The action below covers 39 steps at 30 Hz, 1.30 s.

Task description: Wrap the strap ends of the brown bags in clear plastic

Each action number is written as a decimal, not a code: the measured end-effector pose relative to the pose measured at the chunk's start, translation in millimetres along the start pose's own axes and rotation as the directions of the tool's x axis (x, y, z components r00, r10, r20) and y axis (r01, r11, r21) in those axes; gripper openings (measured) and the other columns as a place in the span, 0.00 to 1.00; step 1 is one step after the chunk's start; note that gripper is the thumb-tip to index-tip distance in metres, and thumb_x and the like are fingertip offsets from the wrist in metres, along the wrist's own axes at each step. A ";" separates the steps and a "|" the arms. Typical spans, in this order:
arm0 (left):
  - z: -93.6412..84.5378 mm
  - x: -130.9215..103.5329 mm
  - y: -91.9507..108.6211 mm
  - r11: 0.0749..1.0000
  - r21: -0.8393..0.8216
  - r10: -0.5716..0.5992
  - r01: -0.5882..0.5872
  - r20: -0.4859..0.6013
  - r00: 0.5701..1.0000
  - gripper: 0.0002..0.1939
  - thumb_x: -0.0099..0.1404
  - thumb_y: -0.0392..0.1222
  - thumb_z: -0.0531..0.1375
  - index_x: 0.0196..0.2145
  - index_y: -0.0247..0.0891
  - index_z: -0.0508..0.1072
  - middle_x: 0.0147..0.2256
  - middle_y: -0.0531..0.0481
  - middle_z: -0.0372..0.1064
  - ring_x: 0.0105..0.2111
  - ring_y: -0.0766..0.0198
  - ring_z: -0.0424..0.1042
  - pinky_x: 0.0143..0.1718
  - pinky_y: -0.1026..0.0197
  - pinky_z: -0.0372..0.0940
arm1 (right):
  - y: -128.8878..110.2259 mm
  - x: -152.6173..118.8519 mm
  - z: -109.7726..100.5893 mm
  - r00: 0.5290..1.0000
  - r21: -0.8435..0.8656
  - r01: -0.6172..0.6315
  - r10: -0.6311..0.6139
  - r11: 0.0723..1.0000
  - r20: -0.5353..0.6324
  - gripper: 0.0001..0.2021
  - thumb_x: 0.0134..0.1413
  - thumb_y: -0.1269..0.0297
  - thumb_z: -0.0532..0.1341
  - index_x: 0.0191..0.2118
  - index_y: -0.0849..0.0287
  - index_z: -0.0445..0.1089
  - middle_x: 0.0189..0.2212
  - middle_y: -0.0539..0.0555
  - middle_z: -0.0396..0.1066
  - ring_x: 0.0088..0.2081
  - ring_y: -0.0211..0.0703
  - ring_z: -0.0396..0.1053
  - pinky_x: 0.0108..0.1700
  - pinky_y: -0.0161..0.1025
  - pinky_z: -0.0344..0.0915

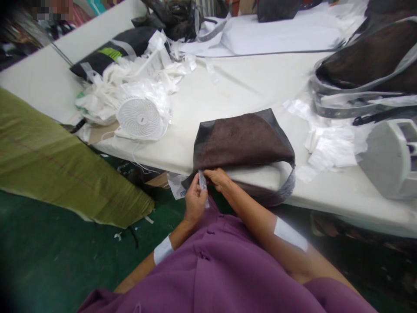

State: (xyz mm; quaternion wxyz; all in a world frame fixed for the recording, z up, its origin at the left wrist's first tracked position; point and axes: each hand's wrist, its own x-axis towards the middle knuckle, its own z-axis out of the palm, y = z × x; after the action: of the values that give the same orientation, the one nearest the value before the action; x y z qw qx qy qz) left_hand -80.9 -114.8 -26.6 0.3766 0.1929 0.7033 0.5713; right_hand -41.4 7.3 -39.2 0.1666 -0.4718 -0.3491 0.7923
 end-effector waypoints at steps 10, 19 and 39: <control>-5.8 11.5 -1.3 0.872 0.281 0.344 -0.400 0.228 0.911 0.31 0.53 0.28 0.56 0.55 0.41 0.67 0.44 0.43 0.70 0.47 0.54 0.67 0.55 0.54 0.56 | -3.5 0.0 -8.2 0.999 0.007 -0.040 0.040 0.999 -0.017 0.05 0.34 0.77 0.63 0.21 0.63 0.66 0.15 0.49 0.65 0.18 0.33 0.61 0.18 0.29 0.58; -9.2 13.6 -0.5 0.889 0.332 0.250 -0.316 0.225 0.942 0.24 0.52 0.28 0.57 0.47 0.41 0.73 0.41 0.43 0.70 0.46 0.53 0.67 0.54 0.54 0.56 | -2.9 -2.9 -3.6 0.999 0.055 -0.037 0.035 0.998 0.034 0.06 0.33 0.74 0.65 0.21 0.63 0.67 0.16 0.49 0.67 0.20 0.34 0.63 0.22 0.31 0.62; 12.8 43.9 20.2 0.865 -0.372 -0.364 0.338 0.000 0.931 0.09 0.50 0.33 0.64 0.25 0.35 0.65 0.19 0.54 0.67 0.14 0.72 0.60 0.13 0.72 0.53 | -6.5 0.4 -1.8 0.999 -0.088 0.033 -0.036 0.996 -0.030 0.09 0.32 0.73 0.69 0.21 0.60 0.68 0.16 0.45 0.65 0.22 0.34 0.62 0.22 0.30 0.57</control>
State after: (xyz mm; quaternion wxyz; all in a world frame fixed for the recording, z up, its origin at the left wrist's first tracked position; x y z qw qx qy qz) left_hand -102.7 -70.1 -21.8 0.4784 -0.0321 0.6207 0.6203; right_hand -40.4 12.8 -35.4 0.1651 -0.4852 -0.3889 0.7656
